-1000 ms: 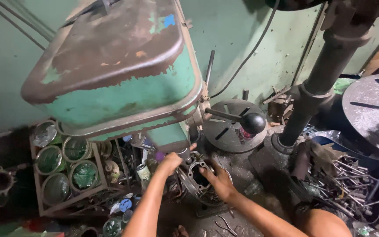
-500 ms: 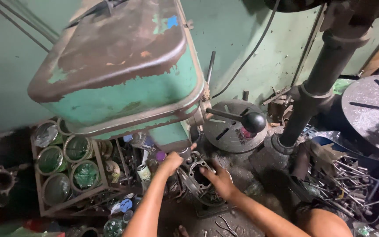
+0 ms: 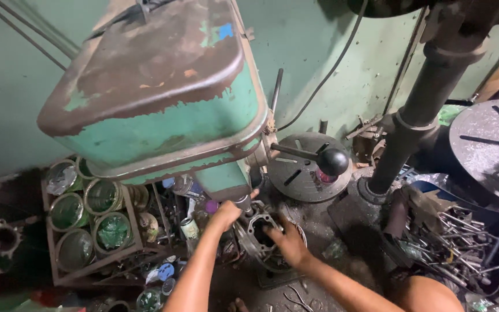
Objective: The person works on a small engine cylinder head at a bench drill press, holding and repositioning the part under the rotating tool, then wipes the part with a rag and sets it on the workbench.
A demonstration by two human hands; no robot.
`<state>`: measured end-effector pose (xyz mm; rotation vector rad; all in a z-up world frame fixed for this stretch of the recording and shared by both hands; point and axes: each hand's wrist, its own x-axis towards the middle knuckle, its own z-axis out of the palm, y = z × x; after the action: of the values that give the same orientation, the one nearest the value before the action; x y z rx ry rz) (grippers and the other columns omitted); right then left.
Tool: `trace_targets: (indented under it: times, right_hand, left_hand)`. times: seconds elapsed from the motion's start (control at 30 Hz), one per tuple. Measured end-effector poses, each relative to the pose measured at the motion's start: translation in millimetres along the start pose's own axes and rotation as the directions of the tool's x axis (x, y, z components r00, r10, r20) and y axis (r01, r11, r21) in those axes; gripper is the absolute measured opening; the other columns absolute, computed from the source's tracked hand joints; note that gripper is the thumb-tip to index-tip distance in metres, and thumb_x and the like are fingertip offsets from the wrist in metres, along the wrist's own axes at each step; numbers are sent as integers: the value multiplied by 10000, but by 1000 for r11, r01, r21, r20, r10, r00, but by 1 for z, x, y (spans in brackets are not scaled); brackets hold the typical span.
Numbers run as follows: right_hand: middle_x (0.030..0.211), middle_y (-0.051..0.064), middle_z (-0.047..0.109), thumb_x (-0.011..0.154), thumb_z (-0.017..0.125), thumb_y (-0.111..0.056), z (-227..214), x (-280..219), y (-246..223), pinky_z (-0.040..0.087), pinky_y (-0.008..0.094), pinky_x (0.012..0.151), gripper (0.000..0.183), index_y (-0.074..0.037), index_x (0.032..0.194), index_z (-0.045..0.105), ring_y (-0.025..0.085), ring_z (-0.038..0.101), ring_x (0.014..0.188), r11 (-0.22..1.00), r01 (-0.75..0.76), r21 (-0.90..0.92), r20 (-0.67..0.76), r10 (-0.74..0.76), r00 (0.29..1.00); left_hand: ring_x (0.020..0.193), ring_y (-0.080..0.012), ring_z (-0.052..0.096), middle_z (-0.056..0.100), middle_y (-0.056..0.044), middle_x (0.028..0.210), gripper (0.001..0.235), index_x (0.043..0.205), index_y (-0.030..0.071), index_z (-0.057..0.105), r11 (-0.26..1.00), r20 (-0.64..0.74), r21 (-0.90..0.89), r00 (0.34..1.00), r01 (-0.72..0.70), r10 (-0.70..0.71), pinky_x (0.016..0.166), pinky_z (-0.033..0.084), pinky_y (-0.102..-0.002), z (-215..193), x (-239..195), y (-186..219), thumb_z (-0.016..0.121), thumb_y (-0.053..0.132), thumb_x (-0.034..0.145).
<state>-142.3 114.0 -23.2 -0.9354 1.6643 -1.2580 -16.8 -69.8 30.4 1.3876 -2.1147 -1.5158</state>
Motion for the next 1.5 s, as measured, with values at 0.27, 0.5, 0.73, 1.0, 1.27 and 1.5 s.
trace_targets:
  times: [0.27,0.5,0.73,1.0,1.27,1.5]
  right_hand:
    - [1489,199,530,857,674,-457,-12,5,-17,374,372,1143,858,6,1515,375,290,512,1383,998,-65,14,82,64,995]
    - [1453,203,604,856,655,-428,2,0,-2,405,366,1128,794,15,1480,445,286,566,1357,993,101,61,18,-102,995]
    - [1480,173,550,854,674,-442,-6,4,-17,390,361,1127,816,-26,1504,409,275,525,1371,997,-57,55,58,53,997]
    - [1451,201,578,872,680,-352,4,2,4,412,369,1112,831,24,1513,309,268,550,1331,979,69,194,43,-79,996]
    - [1419,193,609,858,673,-390,-9,-3,-35,437,355,1094,815,18,1507,397,260,595,1296,997,-23,78,94,16,995]
    - [1438,209,602,838,667,-393,0,0,-8,423,360,1110,852,16,1520,359,280,581,1326,996,-29,79,52,25,998]
  left_hand:
    - [1330,-231,542,596,-115,1485,916,1396,25,602,998,-15,-51,1000,27,-27,1129,395,-381,-2,-10,8,668,701,781]
    - [1386,-240,490,505,-116,1550,961,1469,39,529,995,55,-57,996,79,-76,1147,374,-386,-2,-8,10,688,689,779]
    - [1360,-264,551,577,-134,1514,962,1427,5,568,999,-28,-32,1000,8,-9,1137,404,-379,1,-2,2,661,709,778]
    - [1401,-261,480,499,-131,1557,1025,1461,16,531,985,79,-113,990,128,-120,1156,356,-396,0,3,-2,718,710,731]
    - [1364,-251,534,572,-144,1509,1017,1404,-5,596,998,-62,-33,997,43,-45,1142,391,-372,0,-2,-2,693,743,721]
    - [1407,-245,451,445,-141,1569,1044,1493,20,461,996,-6,-16,996,84,-84,1152,362,-387,-2,2,1,696,735,769]
